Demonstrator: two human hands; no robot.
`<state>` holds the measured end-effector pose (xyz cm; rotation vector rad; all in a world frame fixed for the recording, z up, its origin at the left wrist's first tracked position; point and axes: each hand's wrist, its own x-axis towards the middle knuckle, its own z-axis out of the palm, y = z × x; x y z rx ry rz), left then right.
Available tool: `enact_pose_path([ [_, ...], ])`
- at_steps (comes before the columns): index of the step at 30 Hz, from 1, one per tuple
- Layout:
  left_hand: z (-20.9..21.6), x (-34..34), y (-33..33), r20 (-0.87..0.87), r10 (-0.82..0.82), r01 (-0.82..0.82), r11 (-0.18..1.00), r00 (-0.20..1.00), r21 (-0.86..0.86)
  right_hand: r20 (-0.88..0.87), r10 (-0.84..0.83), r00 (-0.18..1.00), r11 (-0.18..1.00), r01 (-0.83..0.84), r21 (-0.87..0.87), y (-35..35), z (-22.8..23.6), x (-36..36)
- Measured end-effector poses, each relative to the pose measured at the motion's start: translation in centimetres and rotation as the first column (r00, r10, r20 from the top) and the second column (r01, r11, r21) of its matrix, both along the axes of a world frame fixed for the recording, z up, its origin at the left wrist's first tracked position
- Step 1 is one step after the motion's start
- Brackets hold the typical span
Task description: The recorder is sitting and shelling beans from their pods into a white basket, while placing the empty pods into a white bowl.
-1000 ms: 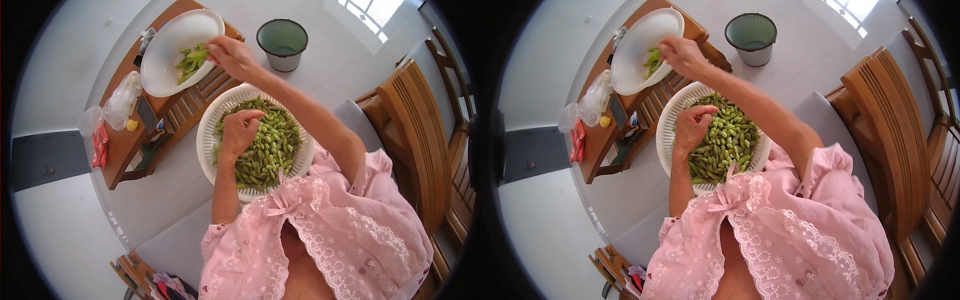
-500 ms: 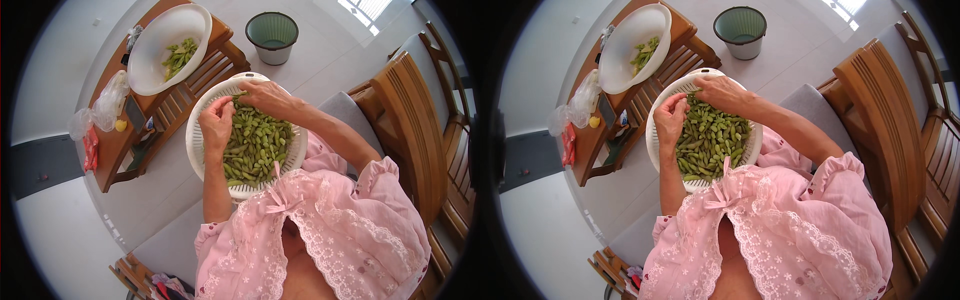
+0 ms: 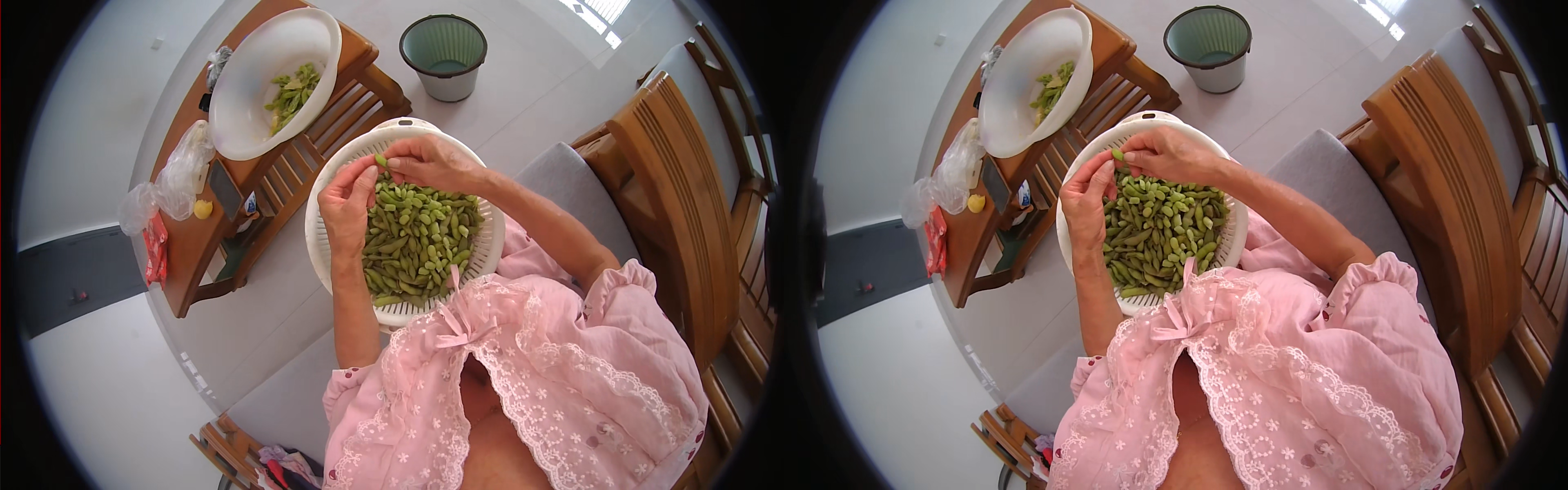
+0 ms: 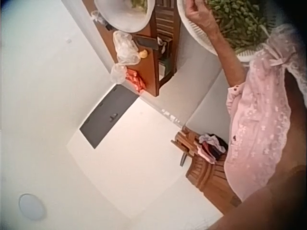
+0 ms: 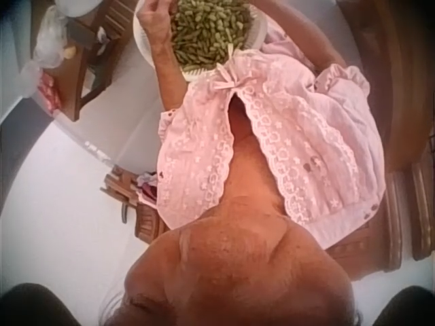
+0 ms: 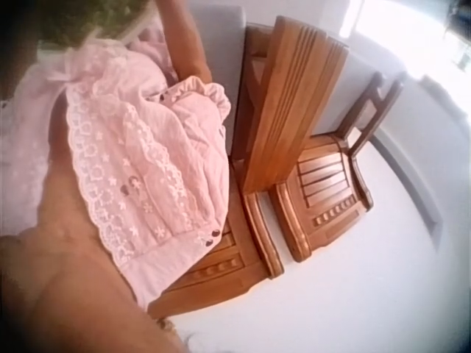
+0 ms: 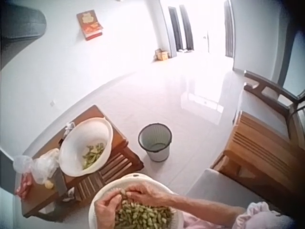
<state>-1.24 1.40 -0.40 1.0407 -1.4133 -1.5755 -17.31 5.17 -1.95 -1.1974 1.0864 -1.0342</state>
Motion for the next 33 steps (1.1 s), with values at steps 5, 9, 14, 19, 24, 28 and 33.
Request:
enact_pose_path([
  [5, -0.1, -0.1, 0.0, 0.109, 0.056, -0.058, 0.998, 0.992, 0.012, -0.194, -0.168, 0.967, 0.950, 0.107, -0.293, 0.3, -1.2, 0.8],
  [9, -0.3, 0.0, -0.1, 0.059, 0.060, -0.061, 0.998, 0.996, 0.013, -0.360, -0.299, 0.884, 0.862, 0.088, -0.499, 0.0, -0.8, 1.1],
  [14, -0.2, -0.2, -0.1, 0.108, 0.048, -0.061, 0.992, 0.993, 0.113, -0.435, -0.315, 0.843, 0.867, 0.069, -0.493, 0.6, -1.3, 1.3],
  [19, -0.7, -0.4, 0.1, 0.051, 0.079, -0.086, 0.984, 0.996, 0.154, -0.473, -0.345, 0.811, 0.834, 0.034, -0.551, 0.9, -2.0, 1.7],
  [24, -1.4, -0.7, 0.5, 0.008, 0.110, -0.110, 0.990, 0.994, 0.086, -0.467, -0.384, 0.796, 0.820, 0.062, -0.568, 1.2, -2.0, 2.1],
  [28, -1.5, -0.7, 0.6, -0.001, 0.121, -0.121, 0.990, 0.993, 0.076, -0.412, -0.385, 0.825, 0.840, 0.129, -0.526, 1.3, -1.6, 2.5],
  [33, -1.2, -0.6, 0.2, -0.097, 0.100, -0.078, 0.975, 0.990, 0.208, 0.085, -0.154, 0.984, 0.985, 0.160, -0.065, 0.5, -1.3, 2.0],
])
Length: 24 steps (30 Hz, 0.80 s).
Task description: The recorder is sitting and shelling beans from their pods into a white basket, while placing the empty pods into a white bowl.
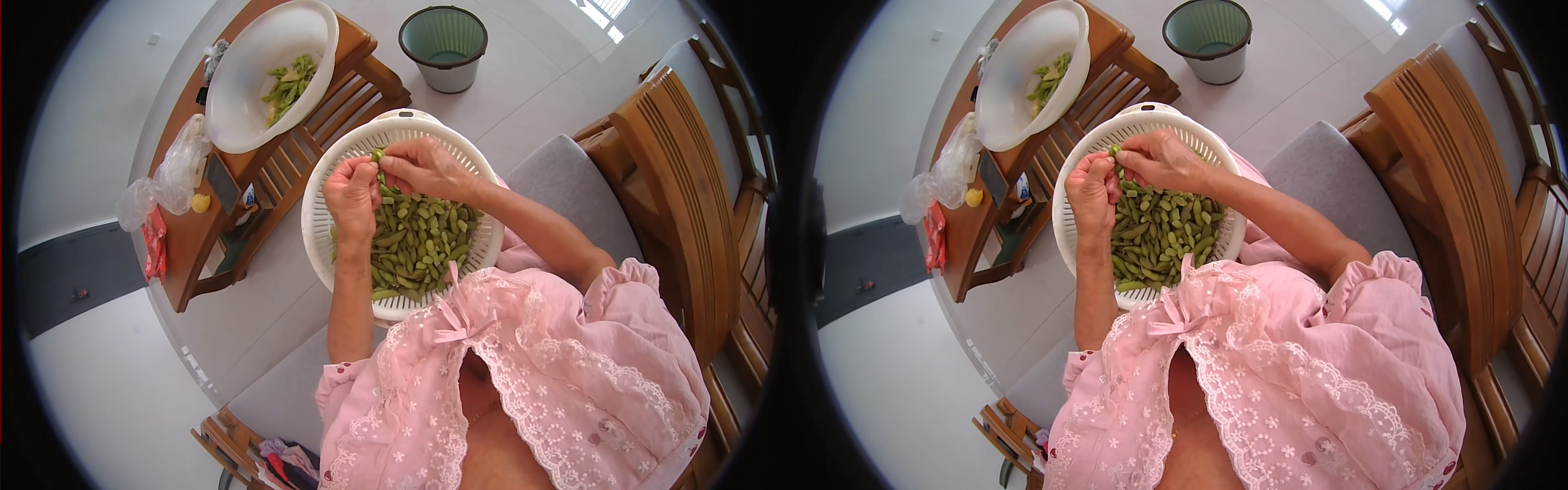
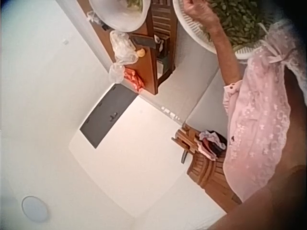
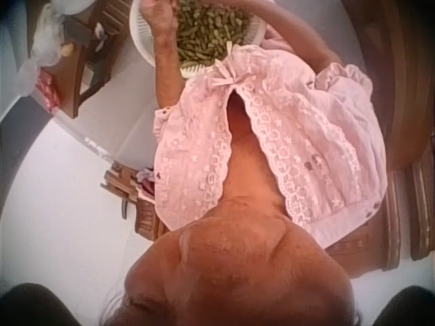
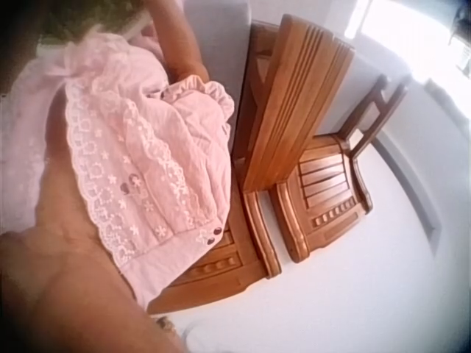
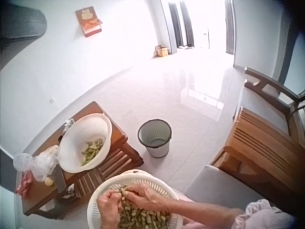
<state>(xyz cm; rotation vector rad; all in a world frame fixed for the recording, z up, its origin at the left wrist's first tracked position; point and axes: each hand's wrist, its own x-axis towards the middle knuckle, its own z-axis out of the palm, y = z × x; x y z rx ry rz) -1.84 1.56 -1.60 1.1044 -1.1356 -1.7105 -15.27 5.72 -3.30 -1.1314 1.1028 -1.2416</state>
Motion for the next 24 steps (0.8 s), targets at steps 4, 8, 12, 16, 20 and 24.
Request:
enact_pose_path([
  [4, 0.1, 0.4, -0.4, -0.016, -0.040, 0.041, 0.996, 0.999, 0.073, 0.067, 0.070, 0.995, 0.995, -0.074, 0.060, -0.1, 0.0, -0.8],
  [8, 0.5, 0.8, -0.6, -0.023, -0.090, 0.093, 0.983, 0.996, 0.155, 0.226, 0.166, 0.960, 0.973, -0.197, 0.119, 0.0, 0.6, -1.4],
  [12, 1.0, 0.9, -0.8, -0.056, -0.099, 0.108, 0.975, 0.994, 0.194, 0.287, 0.250, 0.925, 0.938, -0.304, 0.164, -0.2, 0.6, -2.0],
  [16, 0.5, 1.0, -0.8, 0.045, -0.064, 0.057, 0.987, 0.997, 0.148, 0.167, 0.158, 0.973, 0.979, -0.176, 0.099, 0.1, 0.1, -0.9],
  [20, 0.3, 0.7, -0.5, 0.086, 0.011, -0.020, 0.995, 0.996, 0.102, 0.012, 0.115, 0.993, 0.993, -0.116, 0.036, 0.2, -0.2, -0.6],
  [24, 0.6, 0.8, -0.5, 0.108, 0.017, -0.027, 0.995, 0.994, 0.094, 0.064, 0.059, 0.996, 0.998, -0.059, 0.006, 0.2, -0.3, -0.3],
])
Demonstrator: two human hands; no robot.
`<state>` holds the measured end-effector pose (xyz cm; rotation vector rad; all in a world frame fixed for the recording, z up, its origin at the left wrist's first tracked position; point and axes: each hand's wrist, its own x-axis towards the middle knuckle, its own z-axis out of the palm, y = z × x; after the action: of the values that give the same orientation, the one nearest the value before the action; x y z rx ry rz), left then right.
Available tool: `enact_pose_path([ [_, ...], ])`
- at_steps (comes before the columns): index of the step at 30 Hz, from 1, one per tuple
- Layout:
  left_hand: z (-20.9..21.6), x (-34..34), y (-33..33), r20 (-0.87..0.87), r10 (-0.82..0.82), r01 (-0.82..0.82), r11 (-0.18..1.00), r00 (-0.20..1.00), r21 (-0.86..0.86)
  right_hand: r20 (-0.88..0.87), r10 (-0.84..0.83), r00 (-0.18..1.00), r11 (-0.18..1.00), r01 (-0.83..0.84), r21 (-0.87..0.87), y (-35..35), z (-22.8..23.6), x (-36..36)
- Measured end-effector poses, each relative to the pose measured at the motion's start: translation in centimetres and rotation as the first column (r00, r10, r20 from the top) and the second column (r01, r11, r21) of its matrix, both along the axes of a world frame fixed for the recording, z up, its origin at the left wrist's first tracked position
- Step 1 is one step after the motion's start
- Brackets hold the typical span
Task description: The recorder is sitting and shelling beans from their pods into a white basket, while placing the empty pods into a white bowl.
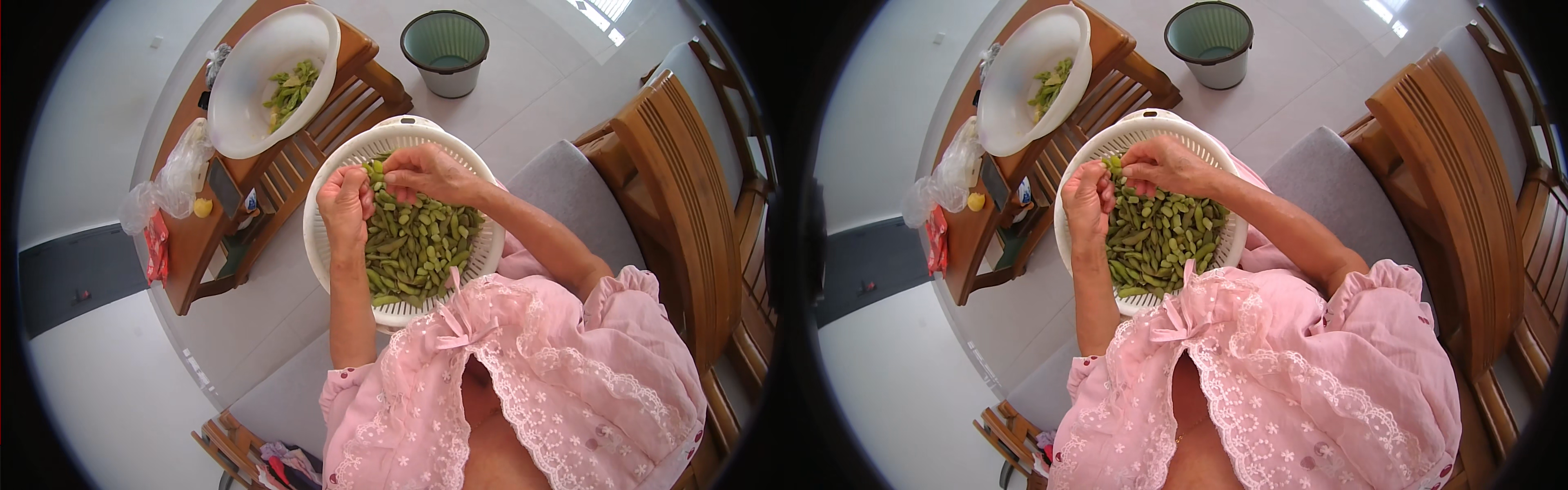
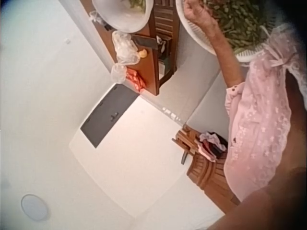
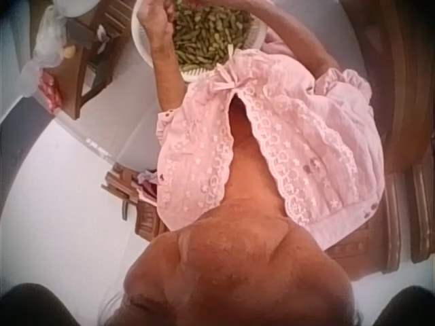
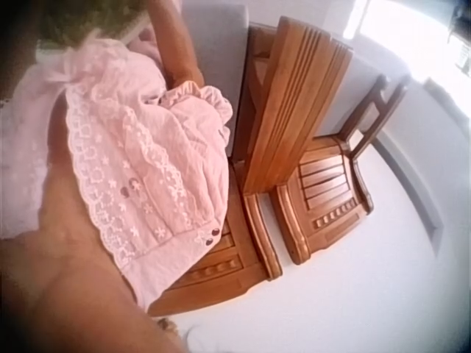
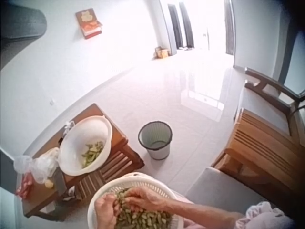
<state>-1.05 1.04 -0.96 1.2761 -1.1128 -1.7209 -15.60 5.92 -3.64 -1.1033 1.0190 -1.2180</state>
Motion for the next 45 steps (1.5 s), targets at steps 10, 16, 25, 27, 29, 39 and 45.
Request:
enact_pose_path([
  [10, 0.1, 0.0, -0.1, -0.105, -0.088, 0.086, 0.996, 0.991, -0.022, -0.091, -0.019, 0.996, 0.999, 0.022, 0.037, -0.3, 0.1, -0.6],
  [16, 0.3, -0.7, 0.2, -0.141, -0.044, 0.051, 0.998, 0.989, 0.044, -0.187, -0.061, 0.981, 0.996, 0.047, -0.079, -0.3, -0.2, -0.9],
  [25, 0.1, -1.0, 0.9, -0.159, -0.035, 0.040, 0.999, 0.987, 0.029, 0.412, 0.135, 0.901, 0.973, -0.200, 0.117, -0.5, -0.6, -0.5],
  [27, -0.4, -0.4, 0.9, -0.132, -0.017, 0.020, 1.000, 0.991, 0.023, -0.153, -0.033, 0.988, 0.996, 0.020, -0.084, -0.1, 0.5, -0.2],
  [29, -0.7, -0.1, 1.0, -0.107, -0.005, 0.007, 1.000, 0.994, 0.021, -0.265, -0.138, 0.954, 0.971, 0.078, -0.226, 0.0, 0.1, 0.3],
  [39, 0.0, -2.0, 0.3, -0.027, -0.096, 0.091, 0.986, 0.995, -0.143, 0.049, -0.062, 0.997, 0.997, 0.060, 0.047, -0.3, 0.9, -1.1],
  [45, -1.7, -0.3, -0.4, 0.022, -0.149, 0.150, 0.960, 0.989, -0.236, 0.063, 0.105, 0.992, 0.994, -0.105, -0.007, -0.5, 0.3, -1.2],
])
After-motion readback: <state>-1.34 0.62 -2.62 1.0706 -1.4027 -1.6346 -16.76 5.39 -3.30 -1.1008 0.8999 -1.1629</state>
